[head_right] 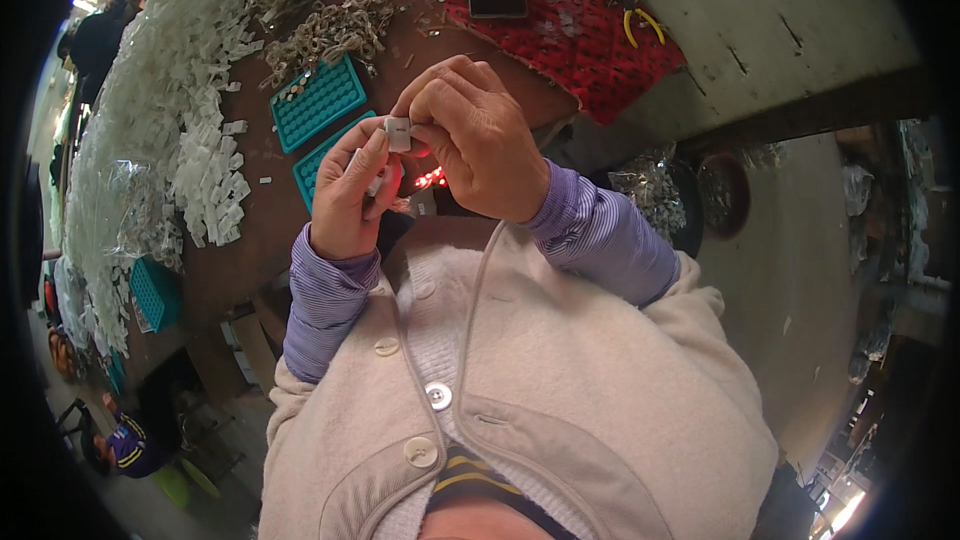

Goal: The person uses tweezers to pick up small metallic components and places them into white plastic housings. They then insert wires into the housings and test the assembly with a red light indicator.

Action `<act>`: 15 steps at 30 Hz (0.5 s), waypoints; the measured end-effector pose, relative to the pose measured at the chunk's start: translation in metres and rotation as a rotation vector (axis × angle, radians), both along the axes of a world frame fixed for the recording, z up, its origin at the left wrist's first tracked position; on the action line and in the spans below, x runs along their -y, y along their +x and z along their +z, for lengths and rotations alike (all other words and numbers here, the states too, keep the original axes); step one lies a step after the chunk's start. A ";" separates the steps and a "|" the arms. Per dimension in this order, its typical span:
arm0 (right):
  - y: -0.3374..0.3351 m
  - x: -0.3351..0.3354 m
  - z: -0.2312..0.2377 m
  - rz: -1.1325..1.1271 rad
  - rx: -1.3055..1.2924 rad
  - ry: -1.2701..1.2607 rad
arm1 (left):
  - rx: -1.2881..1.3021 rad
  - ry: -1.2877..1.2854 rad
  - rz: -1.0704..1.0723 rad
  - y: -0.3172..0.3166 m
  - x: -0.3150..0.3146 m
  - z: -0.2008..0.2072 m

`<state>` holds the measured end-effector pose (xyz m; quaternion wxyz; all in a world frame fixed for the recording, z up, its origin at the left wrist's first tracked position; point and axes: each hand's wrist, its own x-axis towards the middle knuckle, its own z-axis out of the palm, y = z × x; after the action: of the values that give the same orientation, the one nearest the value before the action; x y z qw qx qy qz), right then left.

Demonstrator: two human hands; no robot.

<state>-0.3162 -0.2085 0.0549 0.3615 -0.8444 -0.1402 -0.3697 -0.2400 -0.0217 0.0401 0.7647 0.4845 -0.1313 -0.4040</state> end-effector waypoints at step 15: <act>-0.003 -0.007 0.010 -0.007 -0.021 0.095 | 0.097 -0.014 0.062 0.003 -0.004 -0.008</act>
<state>-0.3187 -0.2013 0.0644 0.4013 -0.8306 -0.1158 -0.3684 -0.2367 -0.0174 0.0324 0.7730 0.5017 -0.1560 -0.3555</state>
